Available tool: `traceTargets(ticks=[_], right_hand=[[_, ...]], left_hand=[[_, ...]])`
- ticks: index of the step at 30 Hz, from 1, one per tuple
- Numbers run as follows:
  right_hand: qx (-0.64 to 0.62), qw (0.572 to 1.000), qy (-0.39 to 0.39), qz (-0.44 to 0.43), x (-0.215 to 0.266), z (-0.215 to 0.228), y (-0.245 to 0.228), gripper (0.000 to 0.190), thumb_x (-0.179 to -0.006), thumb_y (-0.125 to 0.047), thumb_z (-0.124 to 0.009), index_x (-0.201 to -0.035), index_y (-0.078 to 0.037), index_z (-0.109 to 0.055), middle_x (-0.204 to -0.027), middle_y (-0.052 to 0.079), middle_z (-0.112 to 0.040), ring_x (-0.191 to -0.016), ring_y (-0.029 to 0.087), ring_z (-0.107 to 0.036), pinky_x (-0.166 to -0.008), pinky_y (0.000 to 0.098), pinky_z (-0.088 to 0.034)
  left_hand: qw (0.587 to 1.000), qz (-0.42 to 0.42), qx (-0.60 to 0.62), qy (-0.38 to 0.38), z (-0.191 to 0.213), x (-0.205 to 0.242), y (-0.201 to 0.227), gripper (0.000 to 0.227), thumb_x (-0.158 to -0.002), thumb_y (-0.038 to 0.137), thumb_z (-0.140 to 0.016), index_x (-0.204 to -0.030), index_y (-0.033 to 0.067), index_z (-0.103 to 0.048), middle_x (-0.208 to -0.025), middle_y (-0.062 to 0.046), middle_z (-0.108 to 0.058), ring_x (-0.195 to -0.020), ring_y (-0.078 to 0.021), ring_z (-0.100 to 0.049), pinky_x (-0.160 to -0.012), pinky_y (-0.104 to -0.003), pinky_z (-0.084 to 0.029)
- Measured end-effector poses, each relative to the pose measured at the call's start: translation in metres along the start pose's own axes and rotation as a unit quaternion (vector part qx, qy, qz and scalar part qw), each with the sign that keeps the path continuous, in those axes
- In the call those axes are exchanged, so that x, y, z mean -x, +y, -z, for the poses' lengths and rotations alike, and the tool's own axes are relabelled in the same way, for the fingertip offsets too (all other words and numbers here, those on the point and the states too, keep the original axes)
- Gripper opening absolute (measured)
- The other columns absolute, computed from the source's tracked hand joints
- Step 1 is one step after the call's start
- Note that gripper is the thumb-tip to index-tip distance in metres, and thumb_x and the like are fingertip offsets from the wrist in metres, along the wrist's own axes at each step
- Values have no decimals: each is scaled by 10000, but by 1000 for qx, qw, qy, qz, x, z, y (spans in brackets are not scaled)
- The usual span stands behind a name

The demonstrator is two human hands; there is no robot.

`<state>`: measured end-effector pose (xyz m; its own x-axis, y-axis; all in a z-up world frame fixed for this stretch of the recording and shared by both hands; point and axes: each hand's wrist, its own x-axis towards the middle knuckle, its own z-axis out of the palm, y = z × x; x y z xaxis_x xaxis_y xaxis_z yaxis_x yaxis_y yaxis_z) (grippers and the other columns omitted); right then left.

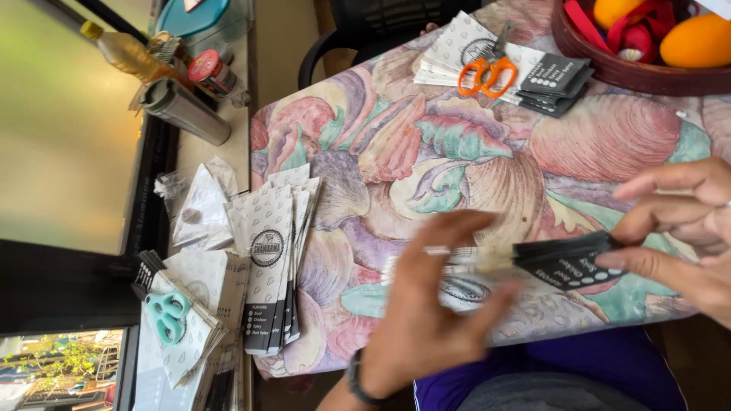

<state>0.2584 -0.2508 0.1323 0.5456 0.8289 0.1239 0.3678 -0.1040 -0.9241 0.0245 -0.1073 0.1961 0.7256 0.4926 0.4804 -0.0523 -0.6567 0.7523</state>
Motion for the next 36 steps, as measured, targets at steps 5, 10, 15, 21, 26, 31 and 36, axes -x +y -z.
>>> traceTargets(ticks=[5, 10, 15, 21, 26, 31, 36], right_hand=[[81, 996, 0, 45, 20, -2, -7, 601, -690, -38, -819, -1254, -52, -615, -790, 46, -792, -786, 107, -770, -892, 230, -545], [214, 964, -49, 151, 18, 5, -13, 240, -771, -340, -745, -973, -221, -796, -754, -84, -809, -654, 64, -777, -703, 226, -572], [20, 878, -261, 400, -8, 9, -22, 301, -950, -433, -590, -750, -255, -729, -567, -138, -621, -449, 54, -732, -466, 150, -672], [166, 930, -148, 292, 0, 4, -45, 167, -818, -368, -697, -923, -286, -798, -565, -143, -770, -440, 18, -776, -476, 210, -590], [134, 963, -134, 194, -76, -121, 201, 272, -819, -341, -686, -1032, -296, -849, -725, -130, -868, -585, 4, -836, -598, 185, -630], [-24, 988, -120, 89, -18, 25, 115, 327, -870, -153, -638, -1122, -100, -841, -1126, 90, -889, -987, 159, -880, -862, 262, -697], [104, 968, -67, 217, -27, -35, -32, 179, -767, -198, -789, -939, -155, -808, -765, -76, -804, -636, 16, -734, -646, 162, -529]], left_hand=[[991, -127, -38, -1, -47, -7, -6, 299, -1033, 254, -642, -1230, 35, -596, -1038, -145, -623, -928, -334, -668, -874, -459, -548], [977, -209, -29, 31, -52, -3, 2, 132, -1101, 48, -593, -1021, -54, -615, -804, -118, -446, -703, -332, -458, -684, -467, -371], [958, 14, 260, -118, -39, 13, 8, 143, -1023, 207, -725, -1122, 104, -713, -1109, -70, -752, -997, -182, -766, -921, -293, -637], [965, 111, 239, -11, -34, 0, 7, 152, -930, 204, -753, -955, 55, -731, -954, -123, -763, -802, -145, -710, -698, -265, -577], [967, 95, 194, 133, -1, 9, -28, 87, -942, 163, -739, -929, 78, -746, -895, -50, -743, -784, -125, -685, -693, -259, -548], [984, 71, 89, 138, -18, 4, -20, 97, -944, 115, -734, -874, 49, -742, -846, -71, -757, -761, -162, -708, -730, -311, -555], [993, 37, 93, 54, -33, -3, -25, 102, -1017, 104, -673, -1046, 19, -722, -942, -139, -735, -778, -219, -712, -704, -320, -561]])
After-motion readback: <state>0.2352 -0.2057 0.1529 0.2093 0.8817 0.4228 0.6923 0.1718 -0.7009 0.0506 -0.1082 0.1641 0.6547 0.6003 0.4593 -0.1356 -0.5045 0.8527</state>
